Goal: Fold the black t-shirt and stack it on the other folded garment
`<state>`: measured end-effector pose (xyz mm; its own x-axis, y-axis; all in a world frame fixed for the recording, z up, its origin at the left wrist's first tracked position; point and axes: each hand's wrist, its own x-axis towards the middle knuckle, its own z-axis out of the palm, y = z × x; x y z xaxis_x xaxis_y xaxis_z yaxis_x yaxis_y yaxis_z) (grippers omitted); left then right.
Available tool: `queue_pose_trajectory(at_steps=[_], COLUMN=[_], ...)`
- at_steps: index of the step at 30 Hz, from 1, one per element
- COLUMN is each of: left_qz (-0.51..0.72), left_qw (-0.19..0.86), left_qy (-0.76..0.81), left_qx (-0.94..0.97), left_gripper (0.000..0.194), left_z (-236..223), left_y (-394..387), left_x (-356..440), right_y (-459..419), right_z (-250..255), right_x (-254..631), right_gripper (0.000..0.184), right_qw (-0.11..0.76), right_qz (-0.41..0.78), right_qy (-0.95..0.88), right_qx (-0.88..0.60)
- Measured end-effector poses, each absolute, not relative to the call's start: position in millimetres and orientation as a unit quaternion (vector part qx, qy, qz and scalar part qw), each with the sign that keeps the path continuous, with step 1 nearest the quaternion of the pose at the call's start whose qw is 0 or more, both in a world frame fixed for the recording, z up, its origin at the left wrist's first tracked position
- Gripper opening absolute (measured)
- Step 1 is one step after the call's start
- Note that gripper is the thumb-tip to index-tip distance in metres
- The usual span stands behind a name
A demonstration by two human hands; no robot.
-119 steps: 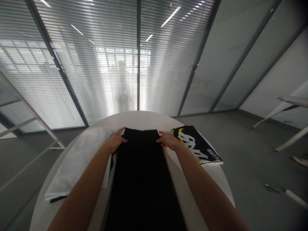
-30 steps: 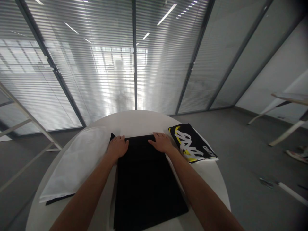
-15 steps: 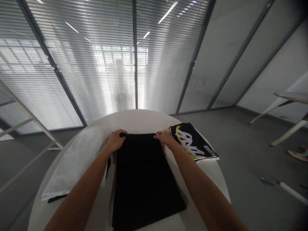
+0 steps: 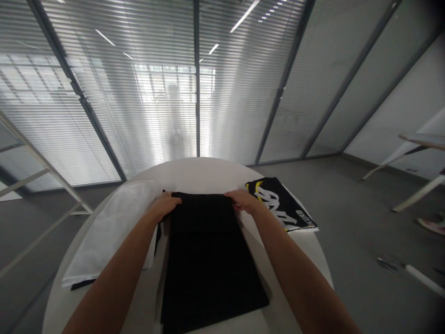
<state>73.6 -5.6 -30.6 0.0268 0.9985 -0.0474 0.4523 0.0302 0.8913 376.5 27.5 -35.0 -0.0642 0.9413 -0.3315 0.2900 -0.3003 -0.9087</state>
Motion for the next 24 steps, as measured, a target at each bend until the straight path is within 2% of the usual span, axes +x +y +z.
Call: queue_pose_trajectory(at_steps=[5, 9, 14, 20, 24], left_qz=[0.398, 0.443, 0.436, 0.493, 0.55], left_qw=[0.515, 0.465, 0.343, 0.417, 0.457], left_qy=[0.562, 0.558, 0.614, 0.583, 0.507], left_qx=[0.511, 0.526, 0.561, 0.494, 0.481], left_gripper=[0.018, 0.032, 0.026, 0.035, 0.039], left_z=[-23, -25, -22, -7, 1], left_y=[-8, -5, -3, -8, -11], left_x=[75, 73, 73, 75, 72], right_y=[31, 31, 28, 24, 22], right_z=[-40, -38, -30, -14, -2], right_x=[379, 380, 375, 371, 368], right_gripper=[0.015, 0.022, 0.026, 0.026, 0.032], right_qw=[0.311, 0.347, 0.396, 0.472, 0.525], right_qz=[0.508, 0.502, 0.522, 0.557, 0.527], right_qy=[-0.538, -0.533, -0.472, -0.445, -0.472], right_qx=[-0.597, -0.587, -0.59, -0.519, -0.472])
